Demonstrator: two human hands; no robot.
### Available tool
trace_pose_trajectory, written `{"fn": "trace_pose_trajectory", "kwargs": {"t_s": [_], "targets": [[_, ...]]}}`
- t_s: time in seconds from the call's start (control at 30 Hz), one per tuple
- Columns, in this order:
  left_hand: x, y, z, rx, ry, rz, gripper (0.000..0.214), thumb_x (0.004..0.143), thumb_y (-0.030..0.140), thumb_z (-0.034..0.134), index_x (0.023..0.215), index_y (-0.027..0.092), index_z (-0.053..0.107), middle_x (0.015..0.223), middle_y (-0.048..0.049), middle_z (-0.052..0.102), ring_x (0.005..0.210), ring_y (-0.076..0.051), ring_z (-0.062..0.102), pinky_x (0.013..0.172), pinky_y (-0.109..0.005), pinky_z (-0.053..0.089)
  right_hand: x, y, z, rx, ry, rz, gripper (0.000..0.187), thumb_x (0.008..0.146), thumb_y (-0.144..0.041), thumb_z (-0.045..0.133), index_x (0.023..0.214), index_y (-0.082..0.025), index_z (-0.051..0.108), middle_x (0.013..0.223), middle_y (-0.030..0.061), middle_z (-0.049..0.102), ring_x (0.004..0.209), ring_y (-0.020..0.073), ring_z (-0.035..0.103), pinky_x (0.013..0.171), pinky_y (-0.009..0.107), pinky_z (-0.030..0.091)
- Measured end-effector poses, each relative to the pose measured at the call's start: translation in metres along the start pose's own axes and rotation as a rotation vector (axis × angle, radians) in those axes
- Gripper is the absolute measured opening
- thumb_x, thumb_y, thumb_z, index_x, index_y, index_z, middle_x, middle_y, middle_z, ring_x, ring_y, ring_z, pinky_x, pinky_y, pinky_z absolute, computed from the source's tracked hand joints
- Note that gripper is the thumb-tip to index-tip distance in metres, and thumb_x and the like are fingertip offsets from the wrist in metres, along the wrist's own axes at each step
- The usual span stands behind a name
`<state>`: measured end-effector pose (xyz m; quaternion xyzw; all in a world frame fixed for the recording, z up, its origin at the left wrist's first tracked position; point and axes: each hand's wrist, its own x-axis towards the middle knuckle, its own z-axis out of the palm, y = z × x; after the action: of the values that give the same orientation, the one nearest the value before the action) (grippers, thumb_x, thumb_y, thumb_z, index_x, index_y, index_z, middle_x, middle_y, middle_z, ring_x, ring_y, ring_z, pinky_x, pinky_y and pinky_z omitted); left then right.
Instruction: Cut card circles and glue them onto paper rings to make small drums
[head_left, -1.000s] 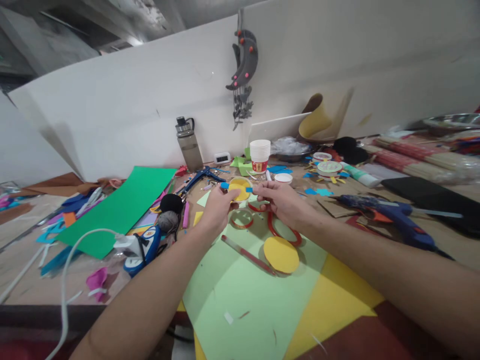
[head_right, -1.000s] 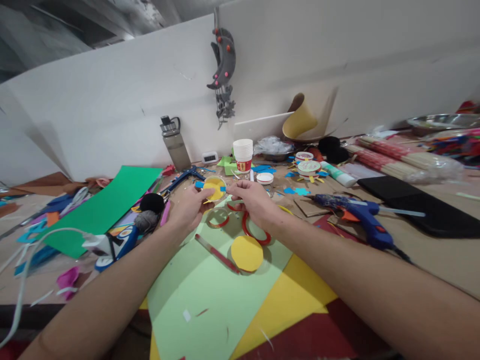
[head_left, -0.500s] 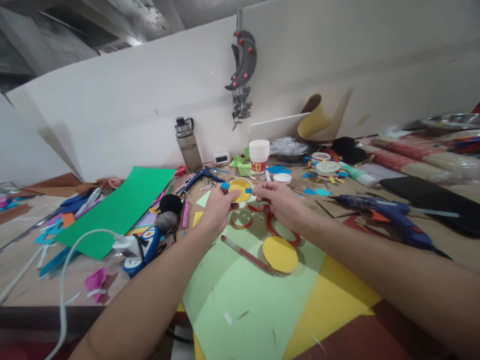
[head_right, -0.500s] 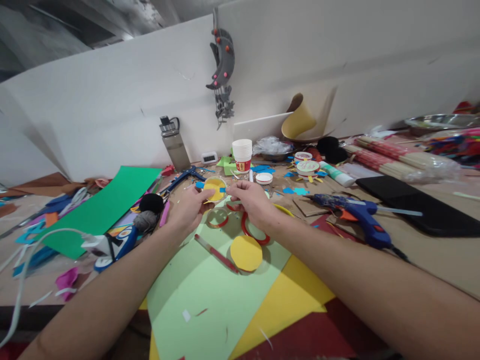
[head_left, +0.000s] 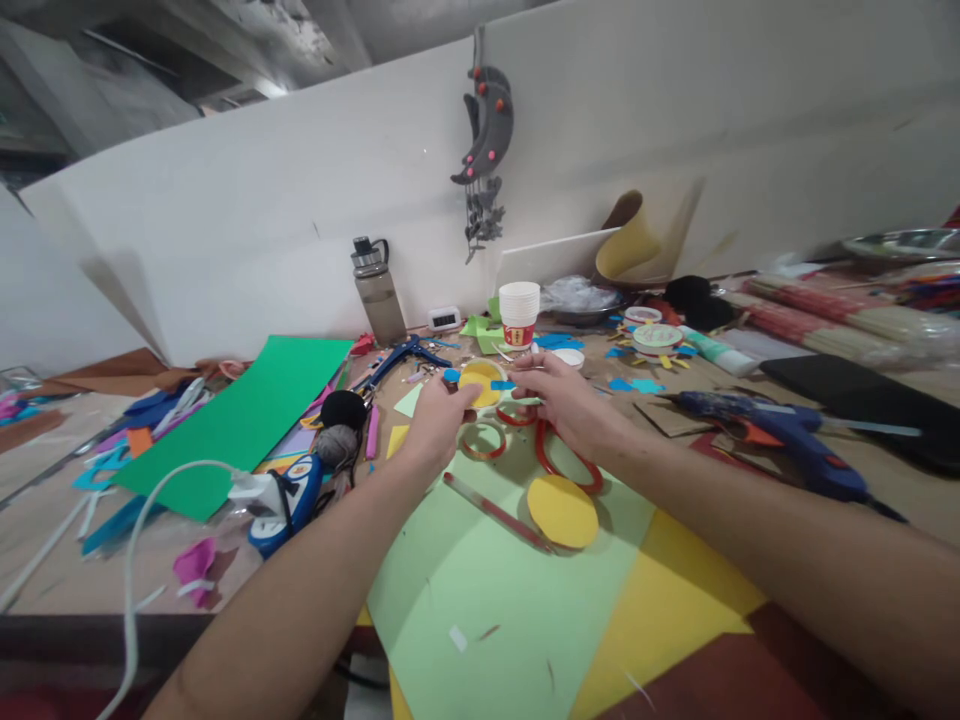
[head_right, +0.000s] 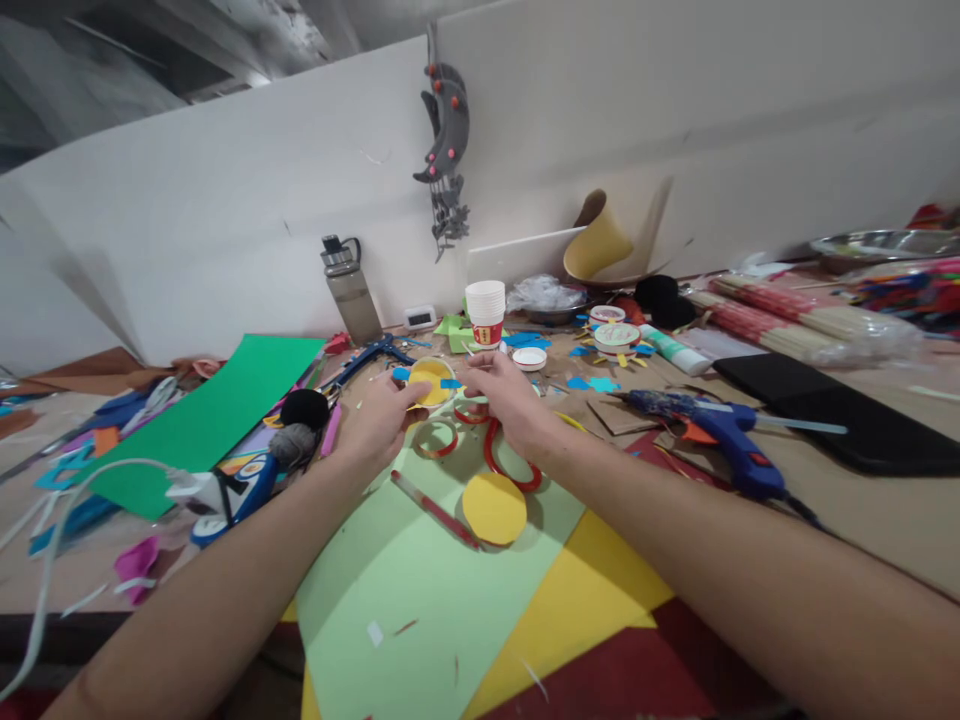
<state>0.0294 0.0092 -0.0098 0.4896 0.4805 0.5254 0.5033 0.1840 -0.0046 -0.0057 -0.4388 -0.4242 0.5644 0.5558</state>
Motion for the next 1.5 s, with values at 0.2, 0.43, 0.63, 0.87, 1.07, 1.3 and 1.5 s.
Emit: {"fn": "trace_pose_trajectory", "kwargs": {"t_s": [0.2,0.43,0.63,0.87,1.07,1.3,1.5], "targets": [[-0.008,0.004,0.005,0.049,-0.027,0.053,0.021,0.067,0.022,0.069,0.084,0.018,0.057,0.074,0.0009,0.061,0.063,-0.010,0.056,0.053,-0.020,0.043,0.002,0.004,0.005,-0.064,-0.001,-0.041,0.036,0.062,-0.016,0.073,0.090,-0.023,0.051,0.077,-0.0042,0.061,0.066,0.0111,0.055,0.053,0.022,0.043],[-0.013,0.008,0.007,0.026,-0.062,0.068,0.024,0.065,0.023,0.071,0.086,0.018,0.060,0.076,-0.0002,0.064,0.064,-0.012,0.057,0.054,-0.022,0.043,0.003,0.005,0.005,-0.082,-0.017,-0.065,0.031,0.063,-0.012,0.070,0.087,-0.021,0.052,0.071,-0.0056,0.063,0.060,0.0085,0.054,0.053,0.021,0.043],[-0.009,0.006,0.005,-0.013,-0.051,0.041,0.023,0.063,0.021,0.073,0.082,0.018,0.061,0.073,0.0002,0.064,0.063,-0.012,0.057,0.054,-0.022,0.042,0.000,0.001,0.004,-0.044,-0.050,-0.076,0.035,0.062,-0.016,0.074,0.088,-0.022,0.052,0.073,-0.0054,0.061,0.063,0.0096,0.055,0.054,0.022,0.044],[0.001,0.009,-0.004,-0.209,0.039,-0.165,0.023,0.058,0.015,0.072,0.073,0.018,0.055,0.073,0.0012,0.065,0.059,-0.010,0.058,0.051,-0.021,0.042,0.005,-0.001,-0.006,0.072,-0.066,-0.024,0.030,0.069,-0.032,0.074,0.092,-0.023,0.056,0.088,-0.0007,0.062,0.073,0.0111,0.057,0.058,0.022,0.048],[0.001,0.012,-0.004,-0.341,0.022,-0.228,0.024,0.057,0.011,0.071,0.072,0.017,0.053,0.064,0.0026,0.063,0.053,-0.009,0.056,0.045,-0.019,0.037,0.002,0.002,-0.002,0.064,-0.141,0.014,0.022,0.070,-0.026,0.073,0.086,-0.020,0.059,0.081,-0.0009,0.062,0.065,0.0101,0.058,0.056,0.023,0.050],[0.004,0.007,-0.005,-0.367,-0.085,-0.237,0.029,0.057,0.012,0.077,0.077,0.015,0.057,0.069,0.0012,0.063,0.054,-0.008,0.054,0.044,-0.019,0.034,-0.004,0.000,0.003,0.079,-0.223,0.040,0.018,0.074,-0.019,0.070,0.090,-0.019,0.062,0.075,0.0006,0.066,0.064,0.0103,0.061,0.062,0.023,0.054],[0.005,0.011,-0.007,-0.339,-0.071,-0.121,0.041,0.049,0.011,0.083,0.079,0.017,0.056,0.073,0.0032,0.063,0.059,-0.008,0.056,0.054,-0.021,0.040,-0.006,-0.002,0.003,0.070,-0.248,0.000,0.020,0.074,-0.019,0.070,0.094,-0.019,0.064,0.081,0.0020,0.069,0.065,0.0105,0.062,0.063,0.025,0.055]]}}
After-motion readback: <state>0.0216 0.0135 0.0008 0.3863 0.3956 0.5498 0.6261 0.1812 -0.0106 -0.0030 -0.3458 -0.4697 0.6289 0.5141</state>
